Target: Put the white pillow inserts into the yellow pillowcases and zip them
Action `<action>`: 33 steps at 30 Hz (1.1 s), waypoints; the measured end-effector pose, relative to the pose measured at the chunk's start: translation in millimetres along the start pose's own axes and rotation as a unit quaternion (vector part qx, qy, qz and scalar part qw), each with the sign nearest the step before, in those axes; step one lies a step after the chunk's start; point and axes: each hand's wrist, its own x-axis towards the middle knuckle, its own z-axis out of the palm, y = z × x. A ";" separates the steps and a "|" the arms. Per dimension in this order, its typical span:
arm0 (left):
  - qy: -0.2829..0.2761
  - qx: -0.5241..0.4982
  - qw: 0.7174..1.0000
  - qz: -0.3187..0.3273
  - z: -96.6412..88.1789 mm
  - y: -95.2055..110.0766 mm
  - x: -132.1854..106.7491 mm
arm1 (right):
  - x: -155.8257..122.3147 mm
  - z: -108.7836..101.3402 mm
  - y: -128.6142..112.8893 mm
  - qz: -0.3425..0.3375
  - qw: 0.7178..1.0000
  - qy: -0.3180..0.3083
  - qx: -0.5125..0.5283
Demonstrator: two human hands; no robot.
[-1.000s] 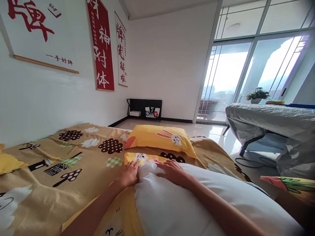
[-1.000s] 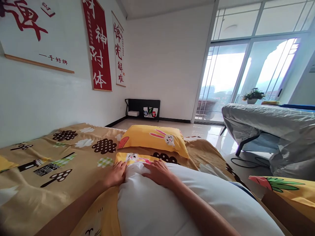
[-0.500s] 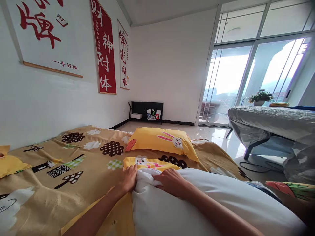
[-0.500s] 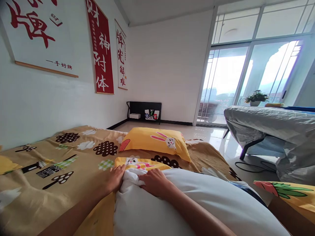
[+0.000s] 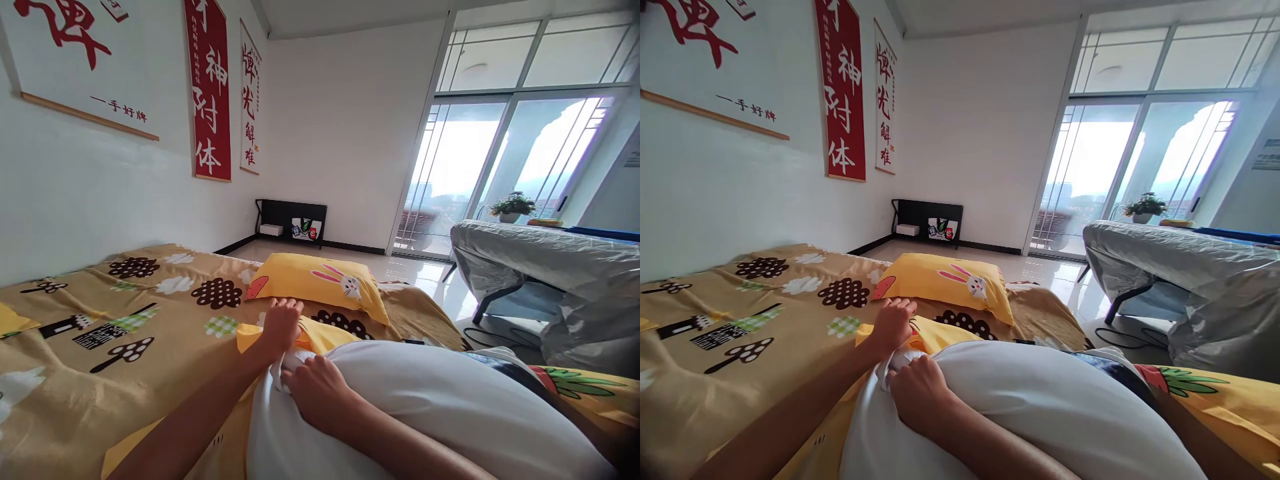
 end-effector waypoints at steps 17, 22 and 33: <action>-0.102 -0.066 0.993 -0.005 -0.3 -12.6 -57.9 | -66.7 26.8 155.8 0.155 0.948 -0.042 0.275; -0.057 -0.039 0.996 0.061 -2.9 7.8 -35.0 | -65.3 22.6 111.6 0.154 0.959 0.010 0.239; -0.058 -0.129 0.987 0.076 -18.0 46.5 25.1 | -47.7 -27.4 28.7 0.120 0.993 0.022 0.003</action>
